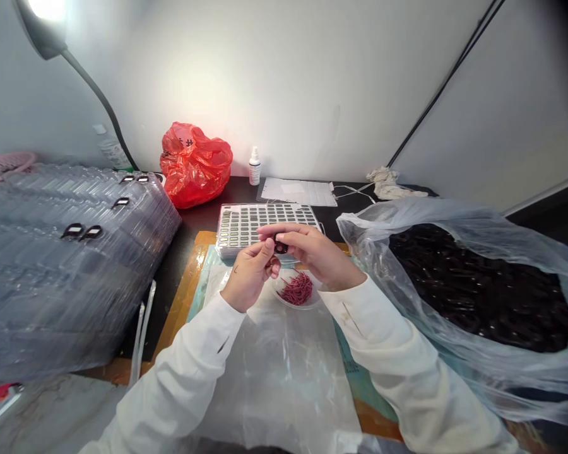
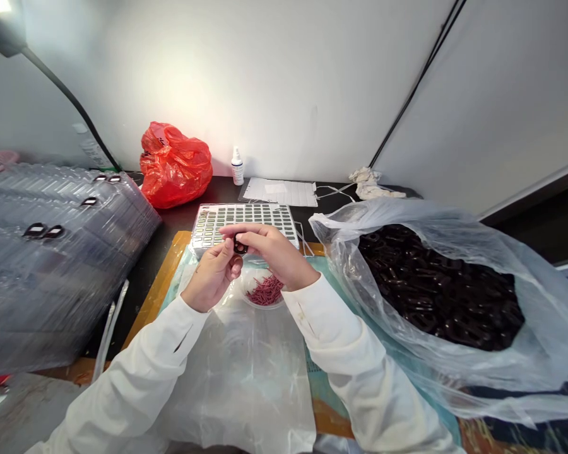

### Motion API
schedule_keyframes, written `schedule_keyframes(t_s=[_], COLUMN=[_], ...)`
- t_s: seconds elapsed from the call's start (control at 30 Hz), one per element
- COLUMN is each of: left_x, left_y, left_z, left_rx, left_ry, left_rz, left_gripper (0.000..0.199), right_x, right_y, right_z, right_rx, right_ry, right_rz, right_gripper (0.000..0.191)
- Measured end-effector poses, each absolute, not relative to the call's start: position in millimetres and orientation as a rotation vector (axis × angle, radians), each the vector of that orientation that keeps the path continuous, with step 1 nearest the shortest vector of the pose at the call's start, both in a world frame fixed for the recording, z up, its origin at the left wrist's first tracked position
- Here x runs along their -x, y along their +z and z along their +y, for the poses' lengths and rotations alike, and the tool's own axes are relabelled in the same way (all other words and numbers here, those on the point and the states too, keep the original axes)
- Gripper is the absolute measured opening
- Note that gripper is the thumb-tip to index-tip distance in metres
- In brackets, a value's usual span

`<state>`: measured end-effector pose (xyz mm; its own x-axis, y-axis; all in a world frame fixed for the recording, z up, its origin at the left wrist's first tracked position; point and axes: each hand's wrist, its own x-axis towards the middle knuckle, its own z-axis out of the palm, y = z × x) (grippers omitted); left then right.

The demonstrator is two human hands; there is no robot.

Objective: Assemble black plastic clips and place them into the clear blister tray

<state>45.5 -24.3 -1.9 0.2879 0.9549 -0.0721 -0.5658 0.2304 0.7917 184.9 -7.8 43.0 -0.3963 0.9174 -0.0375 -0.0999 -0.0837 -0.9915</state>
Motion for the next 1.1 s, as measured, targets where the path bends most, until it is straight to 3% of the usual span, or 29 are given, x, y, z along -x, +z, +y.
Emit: schedule_keyframes(t_s=[0.4, 0.57, 0.7, 0.87, 1.0, 1.1], left_x=[-44, -43, -44, -42, -35, -32], left_y=[-1, -1, -3, 0, 6, 6], left_z=[-23, -23, -22, -19, -13, -8], left_rx=[-0.725, -0.704, -0.677, -0.649, -0.536, -0.432], left_ry=[1.115, 1.113, 1.130, 1.155, 1.245, 1.272], left_rz=[0.615, 0.593, 0.602, 0.589, 0.600, 0.619], left_gripper=[0.048, 0.047, 0.042, 0.043, 0.037, 0.029], right_x=[-195, -201, -193, -196, -215, -221], right_y=[48, 50, 50, 58, 61, 47], right_z=[-6, -7, -7, -6, -15, -27], right_rx=[0.997, 0.821, 0.976, 1.050, 1.298, 1.407], right_ry=[1.583, 1.661, 1.571, 1.253, 0.721, 0.492], right_rz=[-1.547, -1.537, -1.583, -1.679, -1.965, -2.347], right_gripper=[0.032, 0.036, 0.034, 0.041, 0.013, 0.016])
